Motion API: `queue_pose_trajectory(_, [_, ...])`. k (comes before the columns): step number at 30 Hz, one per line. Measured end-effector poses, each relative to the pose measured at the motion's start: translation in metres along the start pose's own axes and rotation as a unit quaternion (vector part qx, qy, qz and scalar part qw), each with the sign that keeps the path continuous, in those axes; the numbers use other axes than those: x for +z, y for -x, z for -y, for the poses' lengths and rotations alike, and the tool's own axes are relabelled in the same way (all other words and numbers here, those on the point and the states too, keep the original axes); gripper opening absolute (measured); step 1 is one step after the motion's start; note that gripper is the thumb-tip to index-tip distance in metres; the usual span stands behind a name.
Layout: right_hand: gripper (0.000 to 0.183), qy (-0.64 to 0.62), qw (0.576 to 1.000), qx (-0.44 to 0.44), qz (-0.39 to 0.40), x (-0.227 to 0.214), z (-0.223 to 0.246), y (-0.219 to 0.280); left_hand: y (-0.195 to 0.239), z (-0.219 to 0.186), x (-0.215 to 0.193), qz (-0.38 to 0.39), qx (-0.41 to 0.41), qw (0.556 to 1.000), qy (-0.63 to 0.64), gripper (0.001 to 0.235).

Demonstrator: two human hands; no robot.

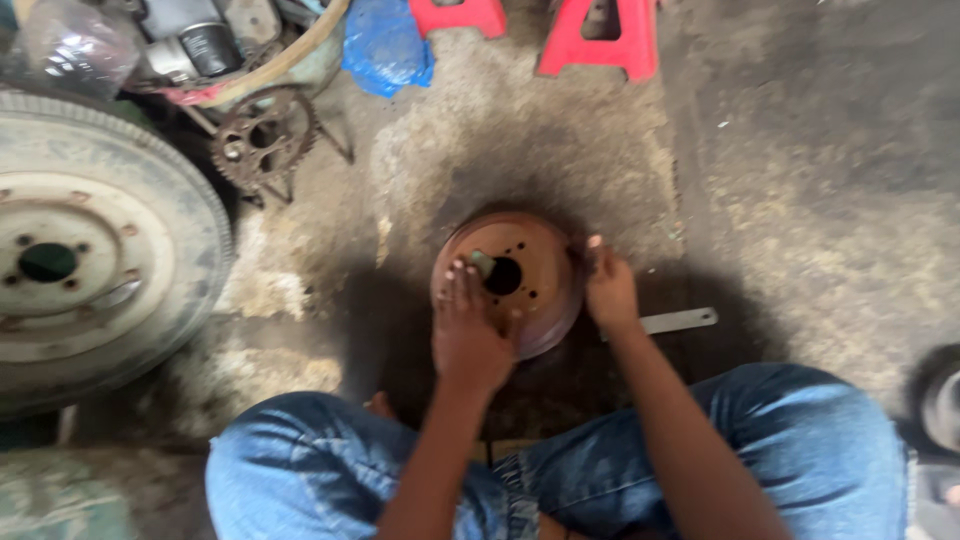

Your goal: The person scrubs a rusty, circular metal part with a green abrasive pad. They rotate the part to clean different sections, including the central hole and the outer rim, while sitting on the floor.

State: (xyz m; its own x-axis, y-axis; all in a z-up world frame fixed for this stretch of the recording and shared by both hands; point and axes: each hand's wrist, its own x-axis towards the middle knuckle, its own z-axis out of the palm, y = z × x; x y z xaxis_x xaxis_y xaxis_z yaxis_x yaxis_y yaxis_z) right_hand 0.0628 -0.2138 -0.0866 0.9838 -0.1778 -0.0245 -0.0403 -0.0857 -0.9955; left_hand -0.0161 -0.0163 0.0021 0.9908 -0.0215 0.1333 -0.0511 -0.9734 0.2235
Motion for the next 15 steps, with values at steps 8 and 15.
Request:
queue_pose_trajectory(8, [0.076,0.008,0.998,0.069,0.012,-0.004,-0.012,-0.005,0.030,-0.061,-0.017,0.058,0.059,0.995,0.055,0.109])
queue_pose_trajectory(15, [0.072,-0.060,0.997,0.022,0.049,-0.009,-0.016,-0.004,-0.053,-0.066,0.002,0.137,0.078,0.986,-0.053,0.111])
